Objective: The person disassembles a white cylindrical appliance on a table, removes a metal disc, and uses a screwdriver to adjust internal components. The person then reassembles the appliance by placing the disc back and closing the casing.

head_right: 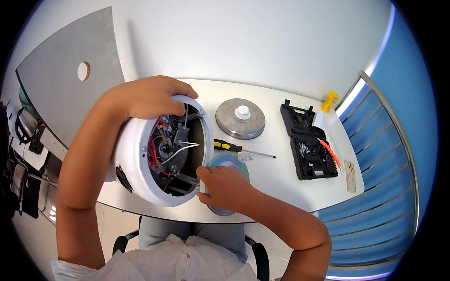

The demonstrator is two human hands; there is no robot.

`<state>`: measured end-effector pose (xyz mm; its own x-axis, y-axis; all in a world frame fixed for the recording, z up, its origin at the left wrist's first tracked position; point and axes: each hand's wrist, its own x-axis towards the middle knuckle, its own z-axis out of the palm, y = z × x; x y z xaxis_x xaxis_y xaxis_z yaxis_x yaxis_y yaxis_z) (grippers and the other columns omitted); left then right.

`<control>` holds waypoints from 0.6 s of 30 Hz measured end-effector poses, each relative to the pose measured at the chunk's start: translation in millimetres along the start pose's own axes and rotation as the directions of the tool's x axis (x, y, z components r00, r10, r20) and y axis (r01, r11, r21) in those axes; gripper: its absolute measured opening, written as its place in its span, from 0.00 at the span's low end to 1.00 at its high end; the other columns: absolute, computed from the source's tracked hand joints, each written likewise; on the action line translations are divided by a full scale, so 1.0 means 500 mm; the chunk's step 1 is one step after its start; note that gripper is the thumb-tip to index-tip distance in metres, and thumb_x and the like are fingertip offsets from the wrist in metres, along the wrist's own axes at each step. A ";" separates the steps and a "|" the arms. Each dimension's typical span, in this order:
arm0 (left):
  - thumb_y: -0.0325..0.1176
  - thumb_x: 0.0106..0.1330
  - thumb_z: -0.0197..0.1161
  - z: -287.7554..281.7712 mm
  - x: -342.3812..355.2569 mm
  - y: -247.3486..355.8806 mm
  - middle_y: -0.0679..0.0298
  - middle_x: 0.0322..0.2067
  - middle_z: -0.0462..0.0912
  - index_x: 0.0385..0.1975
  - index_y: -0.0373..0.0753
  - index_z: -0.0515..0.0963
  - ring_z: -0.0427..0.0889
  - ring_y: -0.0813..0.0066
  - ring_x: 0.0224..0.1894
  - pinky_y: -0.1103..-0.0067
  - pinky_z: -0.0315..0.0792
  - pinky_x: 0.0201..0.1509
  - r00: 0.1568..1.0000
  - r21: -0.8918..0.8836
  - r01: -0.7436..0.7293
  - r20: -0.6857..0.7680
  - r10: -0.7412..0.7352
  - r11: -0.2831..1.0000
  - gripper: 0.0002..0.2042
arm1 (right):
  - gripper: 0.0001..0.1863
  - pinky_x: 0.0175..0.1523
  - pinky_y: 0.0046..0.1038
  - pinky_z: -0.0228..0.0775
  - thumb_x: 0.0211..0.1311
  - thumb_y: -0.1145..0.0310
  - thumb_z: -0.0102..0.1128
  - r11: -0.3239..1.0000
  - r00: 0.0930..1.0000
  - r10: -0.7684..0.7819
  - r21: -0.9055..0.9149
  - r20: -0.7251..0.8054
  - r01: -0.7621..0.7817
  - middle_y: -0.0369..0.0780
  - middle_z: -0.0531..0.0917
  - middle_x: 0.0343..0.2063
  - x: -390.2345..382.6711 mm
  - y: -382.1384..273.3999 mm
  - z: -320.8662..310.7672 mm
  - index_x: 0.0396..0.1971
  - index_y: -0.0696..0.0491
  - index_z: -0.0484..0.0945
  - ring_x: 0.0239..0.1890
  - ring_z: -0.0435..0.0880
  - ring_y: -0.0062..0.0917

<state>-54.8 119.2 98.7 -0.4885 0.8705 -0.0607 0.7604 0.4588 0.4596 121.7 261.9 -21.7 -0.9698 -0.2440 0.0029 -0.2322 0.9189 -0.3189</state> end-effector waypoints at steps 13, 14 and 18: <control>0.37 0.53 0.50 0.016 0.025 0.024 0.47 0.43 0.80 0.49 0.37 0.76 0.79 0.56 0.45 0.72 0.70 0.51 1.000 0.122 0.023 -0.001 -0.023 0.992 0.23 | 0.21 0.37 0.34 0.70 0.49 0.58 0.66 0.992 0.980 -0.126 -0.025 -0.152 0.123 0.42 0.78 0.27 -0.017 0.036 0.031 0.39 0.54 0.71 0.33 0.78 0.37; 0.37 0.53 0.50 0.016 0.022 0.029 0.48 0.43 0.80 0.49 0.37 0.76 0.79 0.56 0.45 0.72 0.70 0.51 1.000 0.123 0.023 0.001 -0.023 0.992 0.23 | 0.21 0.37 0.34 0.70 0.49 0.58 0.66 0.991 0.980 -0.134 -0.037 -0.145 0.130 0.41 0.78 0.27 -0.018 0.036 0.029 0.39 0.54 0.71 0.34 0.78 0.37; 0.38 0.53 0.51 0.026 0.014 0.048 0.50 0.42 0.80 0.48 0.39 0.77 0.80 0.58 0.42 0.72 0.71 0.49 0.999 0.194 0.050 0.003 -0.051 0.980 0.22 | 0.23 0.38 0.33 0.70 0.49 0.53 0.66 0.982 0.966 -0.006 0.179 -0.258 0.054 0.40 0.77 0.29 -0.043 0.032 0.018 0.37 0.54 0.72 0.35 0.78 0.36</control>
<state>-34.2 138.6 98.1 -0.5254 0.8464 -0.0869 0.8039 0.5273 0.2751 139.6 279.0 -35.2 -0.9549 -0.1614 0.2493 -0.2670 0.8340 -0.4828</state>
